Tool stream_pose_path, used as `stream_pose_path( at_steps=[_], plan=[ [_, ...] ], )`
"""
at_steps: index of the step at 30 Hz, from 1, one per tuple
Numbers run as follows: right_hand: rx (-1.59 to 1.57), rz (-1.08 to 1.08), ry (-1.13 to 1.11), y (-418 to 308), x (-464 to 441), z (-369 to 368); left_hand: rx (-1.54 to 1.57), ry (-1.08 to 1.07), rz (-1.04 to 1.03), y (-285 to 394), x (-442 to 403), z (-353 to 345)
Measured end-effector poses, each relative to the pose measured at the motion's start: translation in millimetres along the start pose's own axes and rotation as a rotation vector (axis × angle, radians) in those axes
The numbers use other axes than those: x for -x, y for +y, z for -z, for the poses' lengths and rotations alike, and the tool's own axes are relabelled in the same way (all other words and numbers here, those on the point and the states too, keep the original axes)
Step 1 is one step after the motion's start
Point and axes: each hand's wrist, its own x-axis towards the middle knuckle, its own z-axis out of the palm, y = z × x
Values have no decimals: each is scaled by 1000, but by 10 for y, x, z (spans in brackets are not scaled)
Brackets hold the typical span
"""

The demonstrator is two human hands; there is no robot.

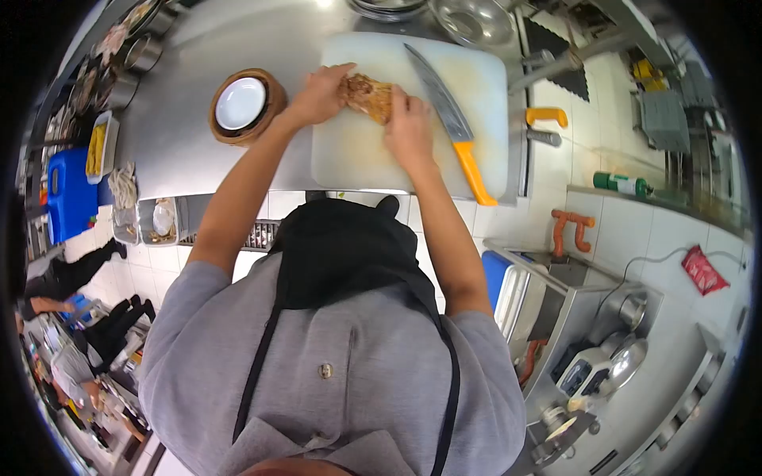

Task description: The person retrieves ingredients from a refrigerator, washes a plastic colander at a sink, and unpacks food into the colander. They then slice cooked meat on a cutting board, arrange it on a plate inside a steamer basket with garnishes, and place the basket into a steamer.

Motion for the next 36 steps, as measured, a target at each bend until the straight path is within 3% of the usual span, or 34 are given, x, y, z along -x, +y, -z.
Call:
stream_pose_path(
  at_steps=[2,4,5,7,9,10,12,13,14,15,16,17,19,20,22,27,29,31,36],
  plan=[
    [-180,-9,31,38,-53,-125,240,159,-73,-108,129,1],
    [-596,-190,-22,128,-13,-295,339,192,-23,-68,355,271],
    [-605,-172,-42,21,-78,-317,442,209,-8,-25,464,465],
    [-951,-202,-85,-280,-264,-217,501,227,35,-56,721,826],
    [-1024,-245,-179,-630,-576,-152,824,381,247,-190,961,1119],
    [-1089,-291,-263,-808,-727,-147,821,386,257,-285,1040,1270],
    [-1124,-356,-371,-1119,-1052,-227,1056,395,566,-487,1217,1526],
    [-1148,-428,-474,-1233,-1176,-327,1059,408,576,-717,1288,1533],
    [-1145,-431,-497,-1322,-1266,-508,775,362,659,-1041,1344,1450],
    [-941,-397,-565,-1398,-1344,-701,496,302,737,-1232,1437,1324],
    [-739,-348,-617,-1482,-1413,-802,548,392,732,-1252,1480,1280],
    [-737,-339,-619,-1525,-1446,-854,548,401,733,-1283,1522,1266],
    [-761,-353,-472,-1587,-1459,-916,-17,591,425,-1190,1609,1286],
    [-755,-355,-480,-1549,-1450,-959,112,690,418,-1237,1588,1245],
    [-954,-349,-539,-1482,-1477,-980,126,660,389,-1317,1551,1214],
    [-738,-263,-610,-1589,-1559,-950,106,502,276,-1315,1397,1228],
    [-688,-249,-607,-1635,-1552,-940,60,468,310,-1296,1361,1233],
    [-553,-95,-551,-1676,-1547,-894,113,403,336,-1311,1369,1286],
    [-500,-121,-396,-1664,-1509,-774,389,390,530,-1340,1496,1738]
  ],
)
